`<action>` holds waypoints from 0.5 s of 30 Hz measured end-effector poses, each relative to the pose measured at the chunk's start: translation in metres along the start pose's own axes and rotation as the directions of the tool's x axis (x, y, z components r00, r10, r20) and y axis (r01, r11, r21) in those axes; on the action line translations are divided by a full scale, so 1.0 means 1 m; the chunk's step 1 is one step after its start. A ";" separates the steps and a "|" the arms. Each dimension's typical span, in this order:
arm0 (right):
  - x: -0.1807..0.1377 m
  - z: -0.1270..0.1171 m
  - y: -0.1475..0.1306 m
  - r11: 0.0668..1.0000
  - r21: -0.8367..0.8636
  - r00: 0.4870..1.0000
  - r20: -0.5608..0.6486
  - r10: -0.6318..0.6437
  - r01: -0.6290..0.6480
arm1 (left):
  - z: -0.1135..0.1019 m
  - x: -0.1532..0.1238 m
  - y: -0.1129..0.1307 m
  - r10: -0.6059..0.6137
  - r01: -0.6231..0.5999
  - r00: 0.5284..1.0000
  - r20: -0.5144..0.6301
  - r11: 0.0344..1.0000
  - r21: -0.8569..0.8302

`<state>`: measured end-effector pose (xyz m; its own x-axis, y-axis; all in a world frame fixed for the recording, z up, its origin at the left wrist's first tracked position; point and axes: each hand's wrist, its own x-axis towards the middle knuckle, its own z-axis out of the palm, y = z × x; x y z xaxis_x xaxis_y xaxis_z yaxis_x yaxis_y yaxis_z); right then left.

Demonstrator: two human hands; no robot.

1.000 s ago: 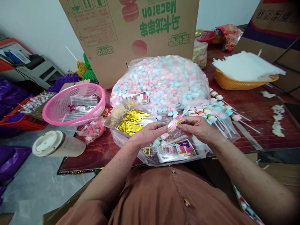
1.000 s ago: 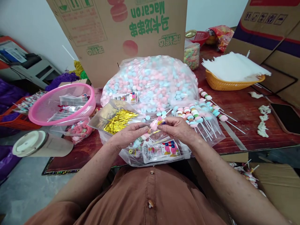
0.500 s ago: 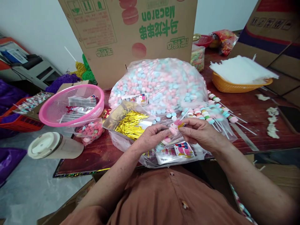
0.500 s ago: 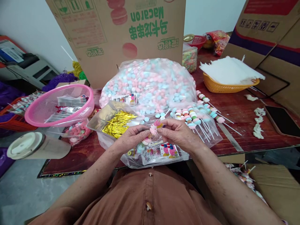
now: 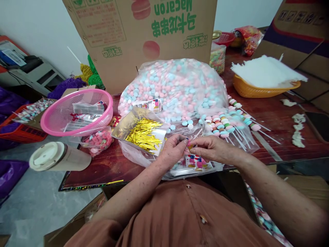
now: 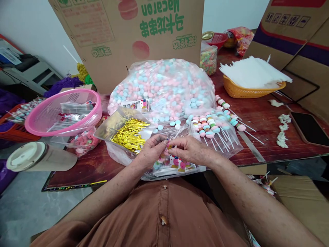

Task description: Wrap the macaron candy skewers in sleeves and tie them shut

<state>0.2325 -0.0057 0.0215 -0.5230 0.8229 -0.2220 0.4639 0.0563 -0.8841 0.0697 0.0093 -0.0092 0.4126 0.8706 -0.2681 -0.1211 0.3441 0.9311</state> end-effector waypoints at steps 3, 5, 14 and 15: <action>0.003 0.000 -0.007 0.998 -0.061 0.991 0.132 -0.022 0.031 | 0.001 0.000 -0.004 0.144 -0.140 0.988 -0.056 0.987 0.074; 0.007 0.002 -0.010 0.991 -0.117 0.989 0.135 -0.053 0.069 | -0.001 -0.001 -0.004 0.223 -0.212 0.972 -0.069 0.967 0.141; 0.015 0.031 -0.004 0.962 0.062 0.907 -0.354 -0.228 0.266 | -0.024 -0.005 0.018 0.055 -0.056 0.986 0.155 0.998 -0.001; 0.015 0.034 -0.003 0.956 0.045 0.877 -0.413 -0.247 0.291 | -0.025 -0.005 0.019 0.068 -0.067 0.987 0.146 0.998 -0.013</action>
<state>0.1993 -0.0124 0.0070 -0.2782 0.9408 0.1937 0.2587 0.2676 -0.9282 0.0425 0.0204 0.0036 0.5308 0.8313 -0.1650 -0.1601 0.2895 0.9437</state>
